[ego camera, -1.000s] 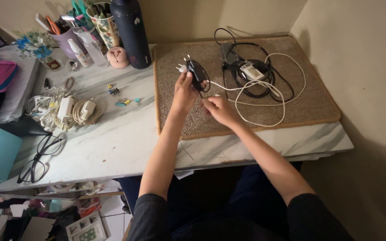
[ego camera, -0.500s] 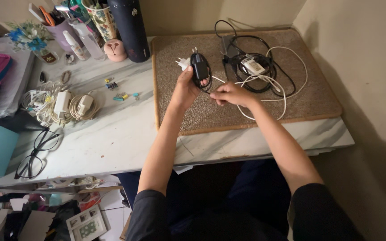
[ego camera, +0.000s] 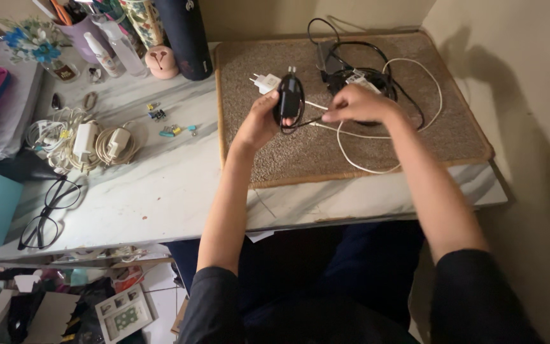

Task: The person organizes several power adapters and cables on a table. They coil a black cable around its adapter, then coil a white cable around its adapter, and finally untangle and coil a pair of white earphones. The items are handled one at a time and placed back on the table.

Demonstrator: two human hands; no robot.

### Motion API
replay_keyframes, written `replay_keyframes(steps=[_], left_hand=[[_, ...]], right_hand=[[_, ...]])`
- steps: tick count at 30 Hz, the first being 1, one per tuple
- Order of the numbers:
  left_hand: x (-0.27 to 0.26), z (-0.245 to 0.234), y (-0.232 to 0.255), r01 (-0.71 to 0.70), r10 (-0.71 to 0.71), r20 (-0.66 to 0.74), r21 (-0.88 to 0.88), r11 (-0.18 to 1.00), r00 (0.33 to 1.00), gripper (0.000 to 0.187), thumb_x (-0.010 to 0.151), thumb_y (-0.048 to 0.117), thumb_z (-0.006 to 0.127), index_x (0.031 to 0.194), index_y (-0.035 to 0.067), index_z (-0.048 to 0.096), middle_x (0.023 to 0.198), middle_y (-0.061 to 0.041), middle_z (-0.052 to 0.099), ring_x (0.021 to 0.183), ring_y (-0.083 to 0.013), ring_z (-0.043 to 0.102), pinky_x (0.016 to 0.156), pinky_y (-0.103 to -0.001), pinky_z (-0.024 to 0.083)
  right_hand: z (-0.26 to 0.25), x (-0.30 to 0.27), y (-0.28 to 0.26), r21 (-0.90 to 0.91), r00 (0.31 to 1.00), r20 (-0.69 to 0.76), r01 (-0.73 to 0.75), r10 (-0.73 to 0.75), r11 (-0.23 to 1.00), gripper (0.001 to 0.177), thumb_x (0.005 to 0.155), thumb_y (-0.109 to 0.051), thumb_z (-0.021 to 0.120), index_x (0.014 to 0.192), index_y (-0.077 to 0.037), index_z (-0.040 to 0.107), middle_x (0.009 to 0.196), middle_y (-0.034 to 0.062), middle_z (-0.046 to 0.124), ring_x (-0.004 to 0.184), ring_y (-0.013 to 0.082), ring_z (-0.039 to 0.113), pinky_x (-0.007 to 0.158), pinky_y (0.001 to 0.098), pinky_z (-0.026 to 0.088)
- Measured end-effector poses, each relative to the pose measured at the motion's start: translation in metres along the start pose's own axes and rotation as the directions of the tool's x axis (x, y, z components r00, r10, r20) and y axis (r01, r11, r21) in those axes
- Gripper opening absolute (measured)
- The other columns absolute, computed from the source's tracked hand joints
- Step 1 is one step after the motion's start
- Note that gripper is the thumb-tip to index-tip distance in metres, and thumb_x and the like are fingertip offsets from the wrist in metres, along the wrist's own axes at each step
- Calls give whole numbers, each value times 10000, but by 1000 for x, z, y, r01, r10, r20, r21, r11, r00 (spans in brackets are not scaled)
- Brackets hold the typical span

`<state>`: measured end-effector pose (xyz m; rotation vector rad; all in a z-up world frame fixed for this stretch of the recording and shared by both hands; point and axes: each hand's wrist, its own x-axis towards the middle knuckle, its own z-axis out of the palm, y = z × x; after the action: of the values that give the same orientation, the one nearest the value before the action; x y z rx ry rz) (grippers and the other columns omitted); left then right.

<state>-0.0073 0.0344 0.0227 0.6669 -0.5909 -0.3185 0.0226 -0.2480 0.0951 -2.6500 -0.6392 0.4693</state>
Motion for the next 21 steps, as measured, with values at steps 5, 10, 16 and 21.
replay_keyframes(steps=[5, 10, 16, 21], left_hand=[[-5, 5, 4, 221, -216, -43, 193, 956, 975, 550, 1017, 260, 618, 1474, -21, 499, 1065, -111, 701, 854, -146, 663, 761, -273, 572], [-6, 17, 9, 299, -300, -83, 512, 805, 950, 545, 1013, 273, 595, 1483, 15, 496, 983, -69, 717, 794, -133, 677, 757, -270, 591], [-5, 11, 8, 266, -342, 21, 584, 767, 939, 486, 1041, 290, 618, 1447, 30, 565, 881, -92, 691, 738, -157, 663, 722, -300, 576], [-4, 4, 7, 202, -201, -78, 657, 726, 976, 526, 1001, 292, 655, 1455, 55, 536, 1020, -85, 727, 899, -134, 685, 841, -289, 575]], right_hand=[[-25, 8, -8, -31, 995, 19, 95, -95, 995, 350, 785, -426, 817, 886, -92, 792, 817, 52, 773, 676, 100, 678, 621, 257, 532], [-40, 8, -31, -144, 995, 85, -46, 58, 989, 307, 768, -320, 863, 899, -52, 789, 806, 115, 760, 661, 199, 640, 583, 357, 467], [-40, 25, -29, -143, 993, 72, 99, -89, 985, 235, 706, -189, 835, 883, -41, 785, 821, 92, 779, 682, 176, 678, 616, 323, 507], [-43, 22, -48, -256, 988, -96, 96, -124, 962, 155, 778, -151, 783, 886, -40, 790, 808, 98, 773, 674, 204, 679, 627, 350, 508]])
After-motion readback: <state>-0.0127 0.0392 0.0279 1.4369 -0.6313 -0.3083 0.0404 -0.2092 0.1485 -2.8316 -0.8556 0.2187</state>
